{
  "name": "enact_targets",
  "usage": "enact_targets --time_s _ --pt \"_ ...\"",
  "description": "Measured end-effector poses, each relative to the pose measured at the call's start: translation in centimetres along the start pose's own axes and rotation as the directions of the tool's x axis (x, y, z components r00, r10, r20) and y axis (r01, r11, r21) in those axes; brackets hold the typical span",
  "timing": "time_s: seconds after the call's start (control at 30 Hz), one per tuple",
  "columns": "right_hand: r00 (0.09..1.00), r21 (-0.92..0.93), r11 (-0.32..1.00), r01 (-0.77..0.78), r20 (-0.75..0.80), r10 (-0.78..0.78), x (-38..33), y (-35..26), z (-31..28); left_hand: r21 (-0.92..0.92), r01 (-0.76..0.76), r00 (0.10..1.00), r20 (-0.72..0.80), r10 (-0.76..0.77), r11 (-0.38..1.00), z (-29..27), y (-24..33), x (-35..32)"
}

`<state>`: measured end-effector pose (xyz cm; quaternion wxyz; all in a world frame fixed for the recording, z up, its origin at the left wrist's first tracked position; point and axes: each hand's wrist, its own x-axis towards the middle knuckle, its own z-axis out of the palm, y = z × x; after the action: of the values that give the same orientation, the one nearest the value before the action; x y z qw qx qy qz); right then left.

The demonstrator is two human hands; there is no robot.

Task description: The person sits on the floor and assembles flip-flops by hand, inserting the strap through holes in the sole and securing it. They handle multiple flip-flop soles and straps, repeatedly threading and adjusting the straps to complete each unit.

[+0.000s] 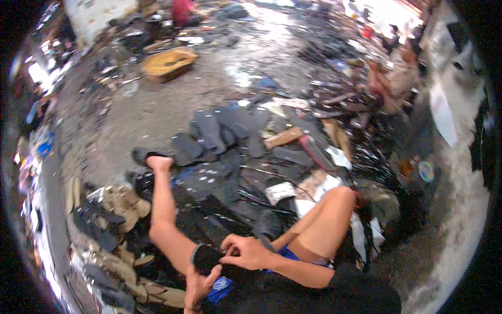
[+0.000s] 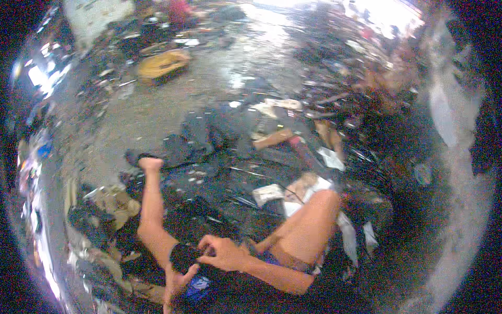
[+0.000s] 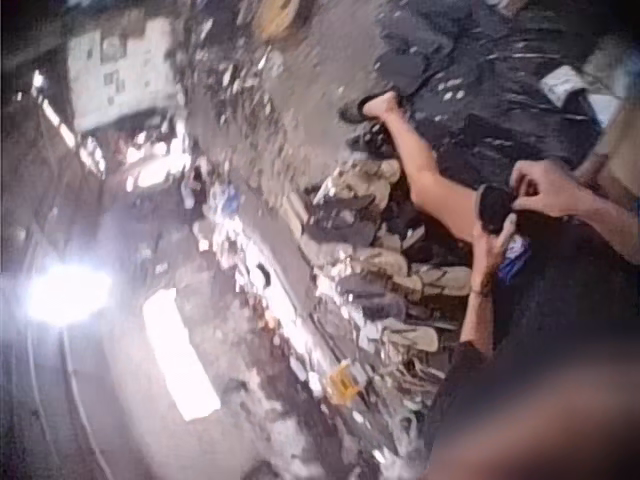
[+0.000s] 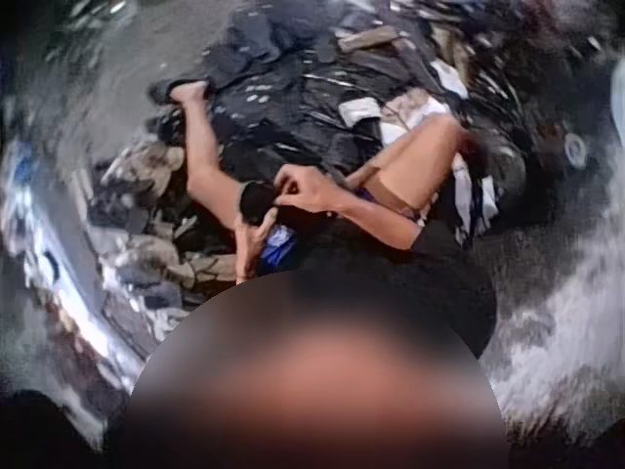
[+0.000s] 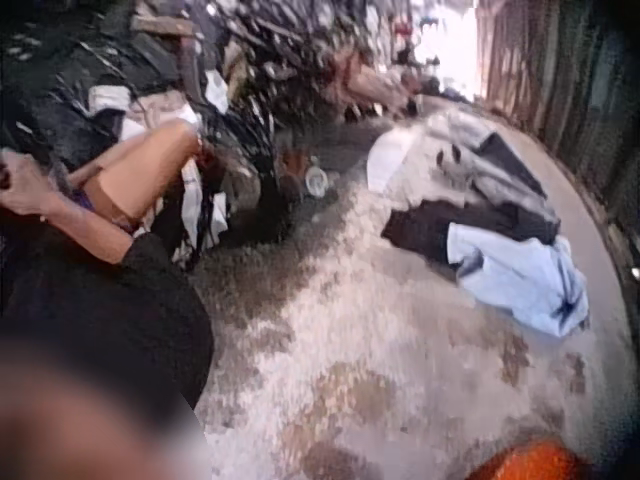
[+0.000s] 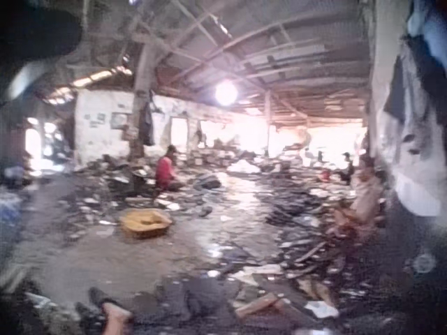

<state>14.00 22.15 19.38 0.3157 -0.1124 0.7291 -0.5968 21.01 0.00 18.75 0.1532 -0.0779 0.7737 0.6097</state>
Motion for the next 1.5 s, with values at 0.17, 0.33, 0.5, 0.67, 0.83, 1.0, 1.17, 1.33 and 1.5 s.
enact_targets --time_s 0.17,0.33,0.5,0.67,0.83,1.0,1.17,1.33,1.5 --pt "0.882 -0.442 0.852 0.278 -0.234 -0.409 1.1 -1.9 -3.1 -0.526 -0.047 0.861 -0.451 -0.233 0.849 1.2 3.2 0.7" --pt "0.724 -0.470 0.848 0.246 -0.492 -0.483 5.6 -2.9 -6.0 -0.718 -0.282 0.959 -0.182 0.219 0.637 5.0 2.5 -0.9" --pt "0.859 -0.207 0.889 0.409 -0.242 -0.452 5.7 -3.8 -7.4 -0.837 0.236 0.972 0.197 -0.131 0.493 5.9 -1.2 -1.8" --pt "0.892 -0.155 0.902 0.402 -0.156 -0.425 6.5 -3.4 -7.4 -0.868 0.243 0.960 0.278 0.020 0.433 5.0 0.8 -0.2" --pt "0.831 -0.015 0.871 0.492 -0.293 -0.474 9.8 -1.1 -5.4 -0.364 0.021 1.000 0.026 -0.012 0.931 4.7 4.5 2.6" --pt "0.952 0.505 0.808 -0.305 0.196 0.236 8.1 4.6 -2.1 -0.596 -0.048 0.960 -0.249 -0.128 0.802 1.8 3.6 6.0" --pt "0.946 0.843 0.462 -0.277 0.323 -0.023 7.5 9.7 0.3 -0.656 -0.033 0.971 -0.198 -0.130 0.754 0.7 2.7 6.1" --pt "0.914 0.870 0.368 -0.327 0.390 -0.109 8.0 8.6 0.4 -0.684 -0.035 0.963 -0.217 -0.157 0.729 0.8 2.9 6.0" --pt "0.994 0.636 0.765 -0.099 0.025 0.108 7.9 3.7 0.3 -0.465 -0.130 0.943 -0.330 -0.035 0.876 0.0 2.1 6.2"
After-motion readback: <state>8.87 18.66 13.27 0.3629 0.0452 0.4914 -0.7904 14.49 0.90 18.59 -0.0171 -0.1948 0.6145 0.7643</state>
